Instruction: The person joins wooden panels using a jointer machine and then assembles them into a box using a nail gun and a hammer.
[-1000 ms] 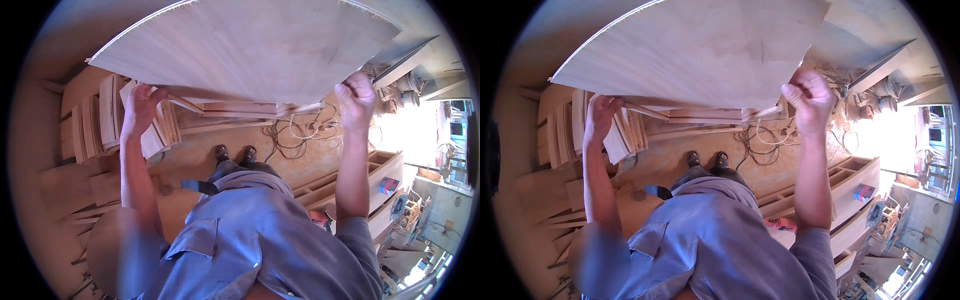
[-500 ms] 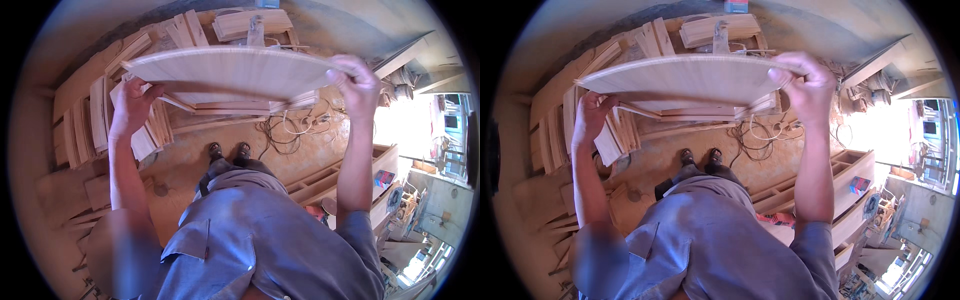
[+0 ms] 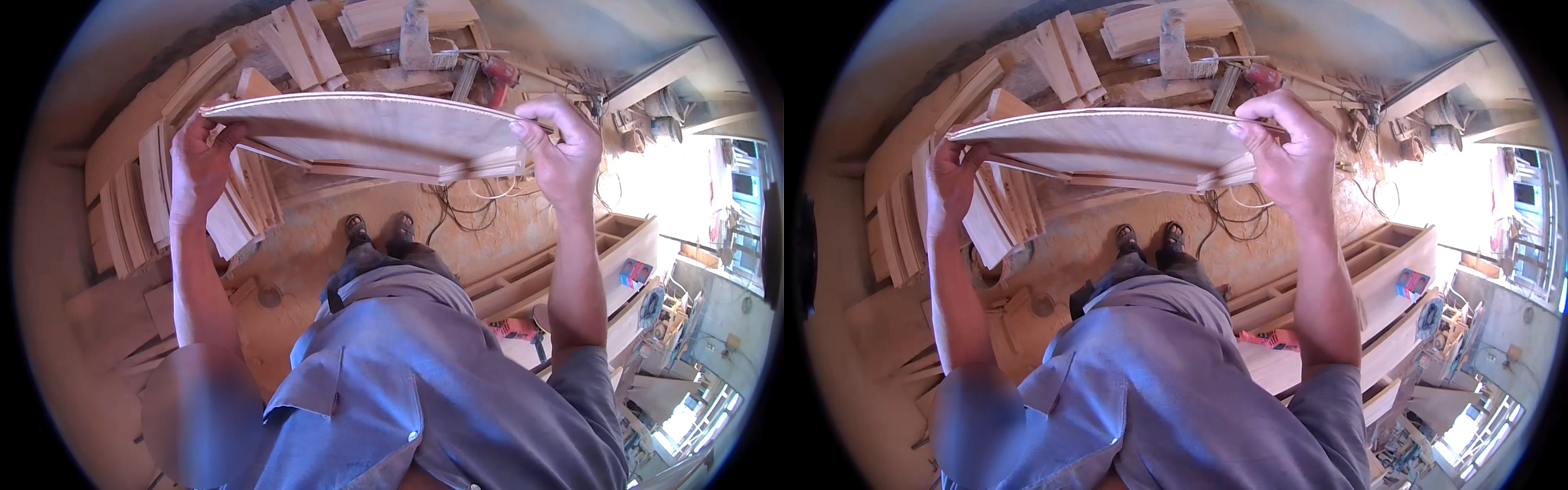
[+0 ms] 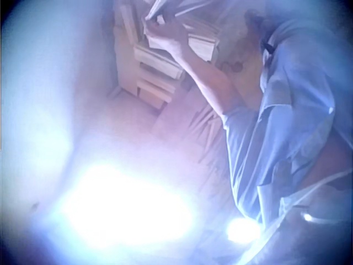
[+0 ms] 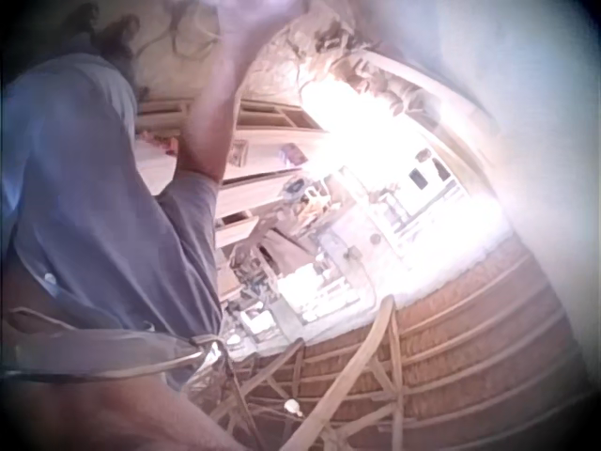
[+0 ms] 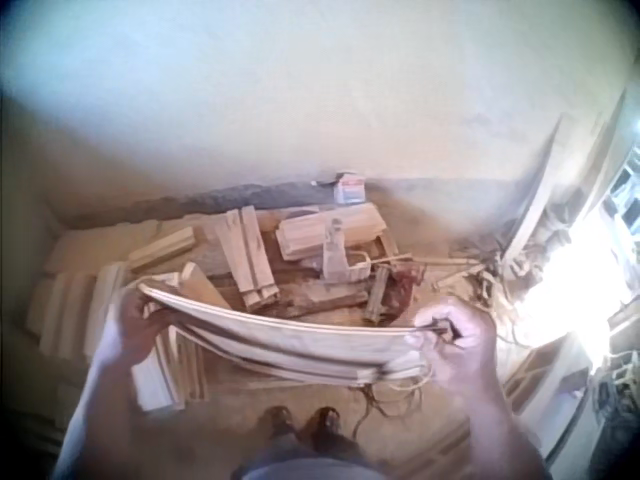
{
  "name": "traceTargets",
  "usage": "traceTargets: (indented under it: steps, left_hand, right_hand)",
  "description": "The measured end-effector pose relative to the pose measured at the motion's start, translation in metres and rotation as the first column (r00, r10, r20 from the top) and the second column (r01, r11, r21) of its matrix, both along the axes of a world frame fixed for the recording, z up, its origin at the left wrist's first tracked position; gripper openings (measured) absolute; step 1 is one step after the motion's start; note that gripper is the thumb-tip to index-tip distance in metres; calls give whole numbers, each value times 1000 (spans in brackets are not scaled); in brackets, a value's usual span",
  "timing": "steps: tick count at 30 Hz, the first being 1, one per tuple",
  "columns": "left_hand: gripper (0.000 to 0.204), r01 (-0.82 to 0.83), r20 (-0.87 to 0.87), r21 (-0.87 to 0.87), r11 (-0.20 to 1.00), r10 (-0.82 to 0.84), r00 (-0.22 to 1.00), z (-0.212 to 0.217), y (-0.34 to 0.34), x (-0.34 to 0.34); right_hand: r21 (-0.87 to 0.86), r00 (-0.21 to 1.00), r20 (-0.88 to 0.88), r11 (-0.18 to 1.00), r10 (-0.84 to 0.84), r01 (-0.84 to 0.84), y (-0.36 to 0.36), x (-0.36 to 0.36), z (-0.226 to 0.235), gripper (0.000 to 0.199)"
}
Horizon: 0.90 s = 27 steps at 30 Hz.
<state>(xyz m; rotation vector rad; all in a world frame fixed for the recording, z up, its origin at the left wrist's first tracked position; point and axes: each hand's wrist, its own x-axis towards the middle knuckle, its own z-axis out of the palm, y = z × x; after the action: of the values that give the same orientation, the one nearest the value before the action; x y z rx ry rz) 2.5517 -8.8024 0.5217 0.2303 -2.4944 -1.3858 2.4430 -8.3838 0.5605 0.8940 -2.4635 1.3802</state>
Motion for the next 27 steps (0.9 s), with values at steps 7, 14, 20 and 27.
traceTargets:
  steps: [7, 14, 20, 27]
  left_hand:
    - [62, -114, -249, -658, 744, -72, 966, 61, 79, -11]
    - [39, 263, 122, -676, 688, -248, 961, 56, 129, -38]
    - [23, 227, -18, -678, 699, -325, 945, 58, 123, -50]
    - [18, 227, 23, -619, 752, -271, 962, 60, 113, -50]
  right_hand:
    - [-465, 896, 440, 838, -61, 285, 39, 46, -119, 78]
    - [-138, 829, 540, 956, -147, 259, 24, 28, -139, 43]
    - [-70, 896, 417, 978, -151, 197, 25, -20, -138, 42]
    - [297, 875, 446, 953, -187, 52, 39, -31, -155, 59]
